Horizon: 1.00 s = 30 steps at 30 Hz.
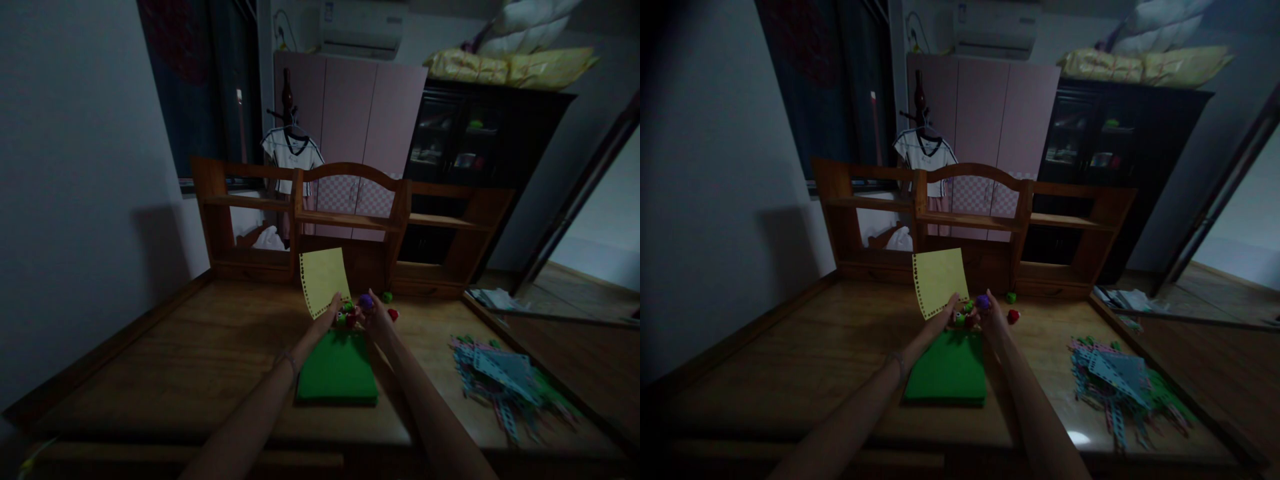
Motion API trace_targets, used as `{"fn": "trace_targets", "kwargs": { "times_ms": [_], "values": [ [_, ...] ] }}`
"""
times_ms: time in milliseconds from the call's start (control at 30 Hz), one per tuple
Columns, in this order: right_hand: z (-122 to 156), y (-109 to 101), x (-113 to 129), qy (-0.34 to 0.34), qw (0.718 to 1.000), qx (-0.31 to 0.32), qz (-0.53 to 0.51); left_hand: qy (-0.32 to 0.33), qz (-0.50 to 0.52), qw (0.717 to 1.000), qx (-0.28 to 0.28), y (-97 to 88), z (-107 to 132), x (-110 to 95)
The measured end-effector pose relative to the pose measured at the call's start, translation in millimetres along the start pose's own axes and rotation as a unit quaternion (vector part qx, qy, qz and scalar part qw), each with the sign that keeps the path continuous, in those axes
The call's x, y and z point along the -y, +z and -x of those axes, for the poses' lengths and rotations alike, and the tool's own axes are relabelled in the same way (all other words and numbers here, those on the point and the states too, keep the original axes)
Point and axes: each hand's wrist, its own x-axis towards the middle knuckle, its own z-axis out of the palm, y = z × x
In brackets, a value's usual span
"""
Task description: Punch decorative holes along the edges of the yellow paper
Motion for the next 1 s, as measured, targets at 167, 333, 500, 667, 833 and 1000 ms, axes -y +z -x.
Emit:
{"fn": "trace_targets", "kwargs": {
  "times_ms": [167, 333, 500, 667, 833, 1000],
  "values": [
    [-4.2, -3.7, -3.5, -0.003, 1.0, -0.017, -0.002, 0.002, 0.04, 0.999, 0.025, -2.0, 6.2, -6.9],
    [-10.2, -11.2, -7.9, 0.001, 0.999, -0.04, 0.024, 0.0, 0.028, 1.0, 0.012, -2.3, 1.4, 0.0],
    [-14.2, -18.2, -9.3, 0.0, 1.0, -0.006, 0.006, 0.006, 0.011, 1.0, 0.002, -0.8, -9.3, 8.7],
    [-13.7, -21.6, -8.5, -0.01, 1.0, 0.01, -0.011, 0.007, -0.01, 1.0, 0.002, 0.6, -15.8, 14.0],
    [-13.7, -20.3, -9.4, -0.017, 1.0, -0.012, 0.003, 0.011, -0.016, 1.0, 0.002, -0.1, -12.0, 11.9],
    [-13.2, -19.4, -11.3, -0.041, 0.994, -0.084, 0.057, 0.017, -0.028, 0.999, 0.003, -1.2, -11.9, 12.6]
  ]
}}
